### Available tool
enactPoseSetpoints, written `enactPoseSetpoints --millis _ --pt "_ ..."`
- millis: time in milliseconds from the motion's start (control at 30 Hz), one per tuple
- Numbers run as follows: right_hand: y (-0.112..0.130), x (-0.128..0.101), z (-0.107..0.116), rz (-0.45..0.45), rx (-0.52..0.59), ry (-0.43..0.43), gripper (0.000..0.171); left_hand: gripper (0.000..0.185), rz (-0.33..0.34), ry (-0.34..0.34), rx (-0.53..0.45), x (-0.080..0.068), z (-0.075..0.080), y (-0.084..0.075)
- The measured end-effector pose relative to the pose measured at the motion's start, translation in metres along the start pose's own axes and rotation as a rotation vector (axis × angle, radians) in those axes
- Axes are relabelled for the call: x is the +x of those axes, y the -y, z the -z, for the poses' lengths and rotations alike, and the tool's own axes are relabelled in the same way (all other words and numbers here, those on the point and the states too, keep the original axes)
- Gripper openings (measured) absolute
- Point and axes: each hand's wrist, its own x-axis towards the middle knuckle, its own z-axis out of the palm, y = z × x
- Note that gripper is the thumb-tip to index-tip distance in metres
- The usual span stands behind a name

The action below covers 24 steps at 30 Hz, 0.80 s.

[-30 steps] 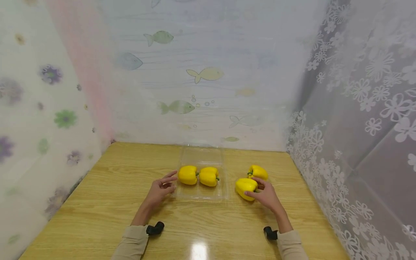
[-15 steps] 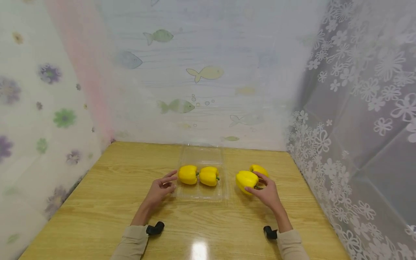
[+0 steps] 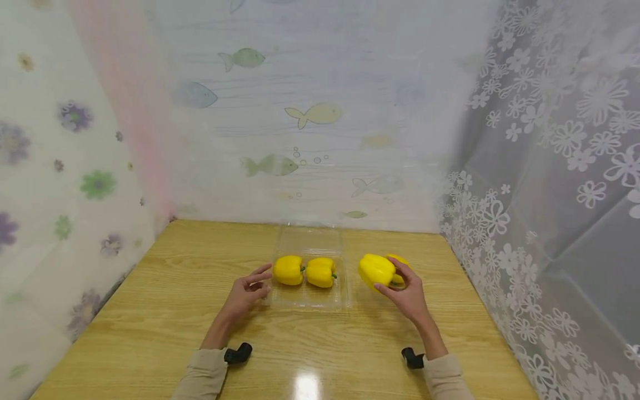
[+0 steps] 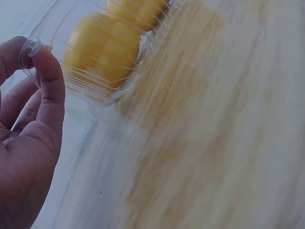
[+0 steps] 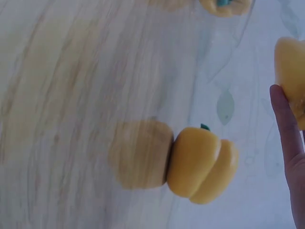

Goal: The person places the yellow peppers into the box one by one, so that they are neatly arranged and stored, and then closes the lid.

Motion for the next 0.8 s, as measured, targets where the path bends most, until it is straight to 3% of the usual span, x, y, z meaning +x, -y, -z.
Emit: enactPoseSetpoints --millis 300,600,800 --pt "0.015 -0.001 -0.012 0.088 0.062 0.003 0.069 0.039 0.009 -0.004 0.015 -0.001 0.001 0.002" --pt "0.03 0.001 -0.025 0.196 0.1 0.071 0.069 0.038 0.006 -0.008 0.019 -0.002 0.0 0.001" --pt "0.035 0.002 -0.036 0.211 0.13 0.119 0.07 0.038 0.014 -0.014 0.013 0.0 -0.001 -0.001"
